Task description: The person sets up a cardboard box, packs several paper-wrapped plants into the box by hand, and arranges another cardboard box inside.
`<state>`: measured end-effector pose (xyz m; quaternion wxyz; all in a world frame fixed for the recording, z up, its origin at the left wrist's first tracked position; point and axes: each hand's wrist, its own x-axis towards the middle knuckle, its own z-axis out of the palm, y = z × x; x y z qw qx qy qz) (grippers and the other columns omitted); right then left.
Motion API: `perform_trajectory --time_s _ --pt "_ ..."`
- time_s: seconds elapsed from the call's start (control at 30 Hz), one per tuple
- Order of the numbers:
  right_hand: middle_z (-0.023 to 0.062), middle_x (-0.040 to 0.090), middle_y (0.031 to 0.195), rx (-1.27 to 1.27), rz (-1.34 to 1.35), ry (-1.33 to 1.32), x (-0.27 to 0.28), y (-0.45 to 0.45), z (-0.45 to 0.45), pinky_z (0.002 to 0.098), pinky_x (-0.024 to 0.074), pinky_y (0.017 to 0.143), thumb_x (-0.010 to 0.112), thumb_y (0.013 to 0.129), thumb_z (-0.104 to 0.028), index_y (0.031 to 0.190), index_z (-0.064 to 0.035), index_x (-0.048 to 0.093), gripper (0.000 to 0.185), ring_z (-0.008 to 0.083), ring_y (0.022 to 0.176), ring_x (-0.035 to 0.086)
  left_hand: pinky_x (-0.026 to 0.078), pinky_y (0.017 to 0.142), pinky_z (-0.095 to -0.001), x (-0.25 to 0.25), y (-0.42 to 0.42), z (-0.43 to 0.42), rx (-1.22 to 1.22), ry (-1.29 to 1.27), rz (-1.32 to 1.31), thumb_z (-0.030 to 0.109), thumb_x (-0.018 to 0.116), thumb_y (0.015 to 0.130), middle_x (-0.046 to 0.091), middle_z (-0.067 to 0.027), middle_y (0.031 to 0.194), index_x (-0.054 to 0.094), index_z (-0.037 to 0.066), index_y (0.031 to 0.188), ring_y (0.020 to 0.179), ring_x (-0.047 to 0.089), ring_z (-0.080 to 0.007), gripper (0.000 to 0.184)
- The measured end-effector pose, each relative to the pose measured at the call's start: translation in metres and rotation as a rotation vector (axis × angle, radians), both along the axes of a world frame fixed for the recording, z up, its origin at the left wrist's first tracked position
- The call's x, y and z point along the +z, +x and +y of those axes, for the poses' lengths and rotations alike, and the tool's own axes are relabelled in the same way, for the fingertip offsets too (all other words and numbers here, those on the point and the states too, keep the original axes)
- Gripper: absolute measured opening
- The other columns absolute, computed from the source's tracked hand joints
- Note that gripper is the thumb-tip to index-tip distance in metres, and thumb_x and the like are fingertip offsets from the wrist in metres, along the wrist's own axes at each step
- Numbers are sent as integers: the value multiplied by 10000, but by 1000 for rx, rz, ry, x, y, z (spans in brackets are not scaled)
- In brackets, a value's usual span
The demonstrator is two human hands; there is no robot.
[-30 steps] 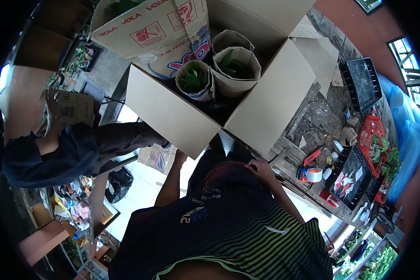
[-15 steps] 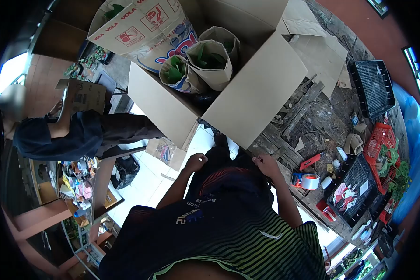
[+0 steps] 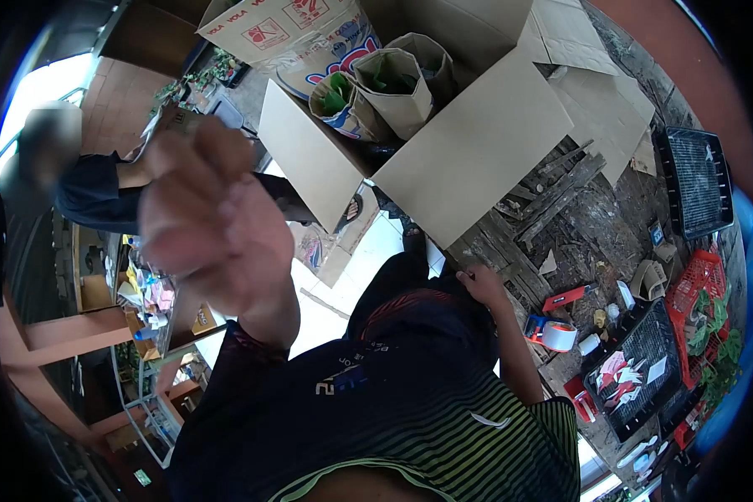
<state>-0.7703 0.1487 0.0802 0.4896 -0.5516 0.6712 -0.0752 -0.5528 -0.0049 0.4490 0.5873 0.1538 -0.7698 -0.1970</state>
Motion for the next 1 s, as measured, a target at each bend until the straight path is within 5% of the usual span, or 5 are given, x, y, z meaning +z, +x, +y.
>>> perform_trajectory --time_s 0.13,0.77,0.83,0.9,1.0 --pt "218 648 813 -18 -26 -53 -12 -6 9 460 487 723 615 839 -387 795 -5 660 388 392 809 631 242 601 -299 58 -23 27 102 -182 -87 766 377 828 343 32 732 436 172 643 696 285 -144 625" --pt "227 643 770 -10 -71 -37 -16 -24 -10 460 482 687 602 856 -352 842 -2 668 357 404 778 631 231 611 -322 46 -48 45 106 -152 193 659 515 839 372 38 776 518 179 691 717 299 -155 503" --pt "144 649 693 -67 -134 -228 -61 -37 -8 377 472 588 583 891 -333 806 21 647 369 248 625 628 235 597 -315 30 -50 41 137 -27 238 579 601 830 395 20 801 528 166 701 735 317 -162 438" --pt "47 557 594 -450 -440 -95 -33 -46 -26 272 397 478 511 963 -299 881 -21 639 317 99 504 516 245 472 -243 -7 -40 9 88 102 322 113 681 857 401 8 610 364 77 529 530 336 -98 457" --pt "-26 486 670 -885 -535 -271 -16 -62 -51 208 347 477 495 985 -364 1035 -46 538 325 44 529 424 262 503 -210 -95 -4 -8 454 531 219 172 666 895 387 18 596 349 50 572 554 328 -40 469"
